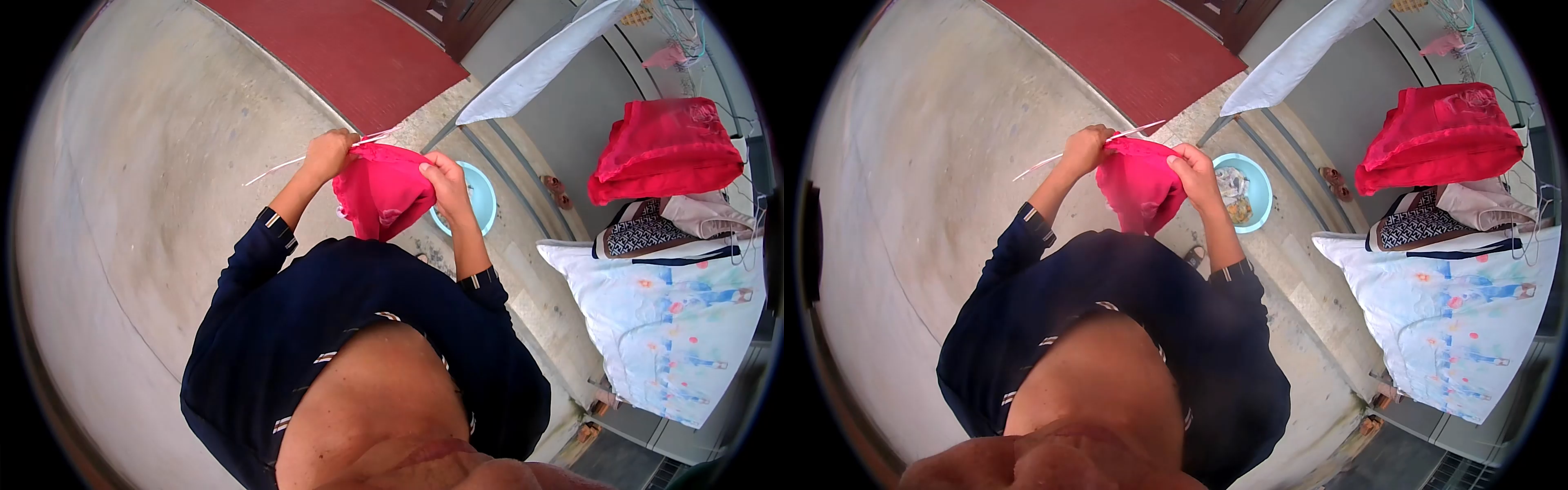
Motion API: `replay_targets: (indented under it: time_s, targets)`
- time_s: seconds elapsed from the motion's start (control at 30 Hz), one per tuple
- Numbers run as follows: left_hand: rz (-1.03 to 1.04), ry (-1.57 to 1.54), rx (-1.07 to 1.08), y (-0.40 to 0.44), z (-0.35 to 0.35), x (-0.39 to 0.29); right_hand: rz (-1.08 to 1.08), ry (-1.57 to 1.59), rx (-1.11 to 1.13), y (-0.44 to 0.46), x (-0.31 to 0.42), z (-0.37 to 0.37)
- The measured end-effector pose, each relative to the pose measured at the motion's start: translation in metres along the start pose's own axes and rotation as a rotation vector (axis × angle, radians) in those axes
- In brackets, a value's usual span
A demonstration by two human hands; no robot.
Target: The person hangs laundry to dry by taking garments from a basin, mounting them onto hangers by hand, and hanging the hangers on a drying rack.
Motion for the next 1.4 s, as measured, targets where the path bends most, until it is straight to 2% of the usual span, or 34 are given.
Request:
replay_targets:
  time_s: [0.13, 0.23, 0.27, 0.37, 0.4, 0.43, 0.47, 0.5, 0.57, 0.6, 0.63, 0.7, 0.77, 0.8, 0.9, 0.97, 1.0, 1.1, 1.17, 1.23, 1.33, 1.4]
  targets:
    - [-0.163, 0.008, -0.215, 0.008, -0.038, 0.009, 0.073, -0.284, 0.175, -0.023, 0.022, 0.035]
    - [-0.086, -0.54, -0.454, 0.012, -0.069, 0.0, 0.011, -0.299, 0.409, -0.041, 0.04, 0.045]
    - [0.011, -1.032, -0.438, 0.021, -0.055, 0.004, 0.015, -0.18, 0.443, -0.037, 0.041, 0.037]
    - [0.018, -1.636, -0.276, 0.024, -0.079, -0.033, -0.113, -0.265, -0.105, -0.001, 0.029, -0.033]
    - [0.18, -1.192, -0.408, 0.018, -0.103, -0.055, -0.109, -0.321, -0.11, 0.012, 0.013, -0.044]
    - [0.23, -1.144, -0.393, 0.015, -0.108, -0.074, -0.091, -0.417, -0.094, 0.023, -0.009, -0.048]
    - [0.321, -1.103, -0.379, 0.013, -0.109, -0.094, -0.005, -0.278, -0.072, 0.022, -0.022, -0.03]
    - [0.409, -1.059, -0.366, 0.009, -0.11, -0.111, -0.156, -0.361, 0.134, 0.032, -0.051, -0.021]
    - [0.328, -1.015, -0.216, 0.002, -0.098, -0.127, -0.389, -0.351, 0.192, 0.026, -0.025, 0.013]
    - [0.267, -1.089, -0.185, 0.004, -0.088, -0.121, -0.505, -0.34, 0.224, 0.019, -0.006, 0.036]
    - [0.293, -1.023, -0.263, 0.002, -0.091, -0.113, -0.622, -0.326, 0.257, 0.01, 0.012, 0.056]
    - [0.333, -0.883, -0.415, -0.004, -0.098, -0.096, -0.47, -0.086, 0.112, 0.012, -0.004, 0.032]
    - [0.136, -0.874, -0.465, -0.007, -0.099, -0.072, 0.087, 0.342, -0.243, 0.005, -0.085, -0.045]
    - [0.045, -0.891, -0.472, -0.007, -0.095, -0.06, 0.163, 0.33, -0.327, -0.004, -0.072, -0.047]
    - [-0.143, -1.072, -0.448, -0.007, -0.075, -0.041, 0.191, 0.536, -0.274, -0.005, -0.05, -0.031]
    - [-0.263, -1.25, -0.358, -0.008, -0.058, -0.029, 0.025, 0.561, -0.199, 0.0, -0.022, -0.027]
    - [-0.313, -1.234, -0.34, -0.01, -0.064, -0.024, -0.074, 0.588, -0.166, -0.002, 0.008, -0.024]
    - [-0.325, -1.207, -0.291, -0.017, -0.084, -0.016, -0.457, 0.86, -0.009, -0.052, 0.141, -0.017]
    - [-0.275, -1.273, -0.283, -0.019, -0.085, -0.006, -0.667, 0.905, 0.043, -0.085, 0.203, -0.032]
    - [-0.38, -1.232, -0.219, -0.019, -0.072, 0.009, -0.777, 0.807, -0.091, -0.102, 0.196, -0.068]
    - [-0.477, -1.152, -0.176, -0.015, -0.048, 0.014, -0.8, 0.662, -0.302, -0.117, 0.139, -0.107]
    - [-0.546, -1.302, -0.089, -0.014, -0.023, 0.007, -0.798, 0.623, -0.381, -0.114, 0.125, -0.124]
Point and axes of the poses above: each hand's wrist, its own y-axis towards the middle knuckle, its own z-axis out of the palm, x = y × z, the point moved 9 cm from there along y, towards the middle knuckle, and after that the axes turned 9 degrees about y, right-handed, at the moved point
